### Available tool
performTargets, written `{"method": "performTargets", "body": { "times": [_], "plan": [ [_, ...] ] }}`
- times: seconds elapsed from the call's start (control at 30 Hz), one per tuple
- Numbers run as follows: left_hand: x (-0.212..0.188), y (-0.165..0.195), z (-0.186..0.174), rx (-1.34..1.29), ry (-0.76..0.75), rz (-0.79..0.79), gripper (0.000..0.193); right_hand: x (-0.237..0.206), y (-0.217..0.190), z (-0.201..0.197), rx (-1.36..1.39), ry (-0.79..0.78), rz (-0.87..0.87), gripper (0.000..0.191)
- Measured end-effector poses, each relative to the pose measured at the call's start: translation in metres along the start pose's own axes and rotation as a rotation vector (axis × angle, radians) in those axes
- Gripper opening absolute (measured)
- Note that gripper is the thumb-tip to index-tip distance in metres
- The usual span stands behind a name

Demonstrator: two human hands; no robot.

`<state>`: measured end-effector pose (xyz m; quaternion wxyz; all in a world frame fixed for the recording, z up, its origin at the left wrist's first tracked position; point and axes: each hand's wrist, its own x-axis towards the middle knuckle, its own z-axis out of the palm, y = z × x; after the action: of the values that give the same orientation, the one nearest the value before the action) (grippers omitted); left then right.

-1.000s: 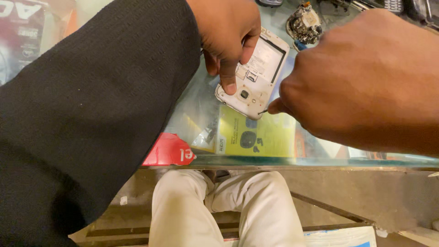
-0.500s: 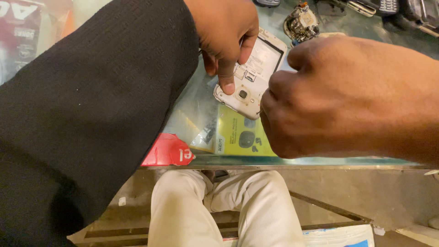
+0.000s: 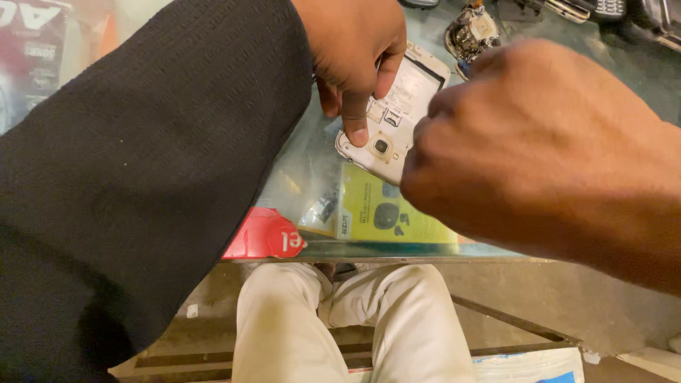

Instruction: The person pries open the back cover and internal frame of a white mobile phone on a glass table, using a spudger tool to work around the edges and a screwdriver on internal screws, with the battery and other phones resting nearby on the table.

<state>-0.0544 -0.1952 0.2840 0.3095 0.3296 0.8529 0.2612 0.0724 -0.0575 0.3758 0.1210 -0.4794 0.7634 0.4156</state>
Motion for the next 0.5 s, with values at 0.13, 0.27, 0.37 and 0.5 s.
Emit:
{"method": "performTargets", "body": {
  "times": [0.13,0.27,0.37,0.5],
  "plan": [
    [0.001,0.002,-0.001,0.006,0.0,0.002,0.054,-0.015,-0.002,0.023,-0.27,0.568,-0.199,0.015],
    [0.002,0.001,0.002,0.008,-0.006,-0.004,0.054,-0.023,0.002,0.046,-0.254,0.574,-0.076,0.012],
    [0.001,0.0,0.004,0.013,0.011,0.001,0.054,-0.033,0.0,0.065,-0.089,0.527,0.161,0.013],
    [-0.008,0.002,0.0,0.024,0.018,-0.005,0.054,-0.056,-0.026,0.093,0.534,0.694,0.613,0.021]
  ]
}}
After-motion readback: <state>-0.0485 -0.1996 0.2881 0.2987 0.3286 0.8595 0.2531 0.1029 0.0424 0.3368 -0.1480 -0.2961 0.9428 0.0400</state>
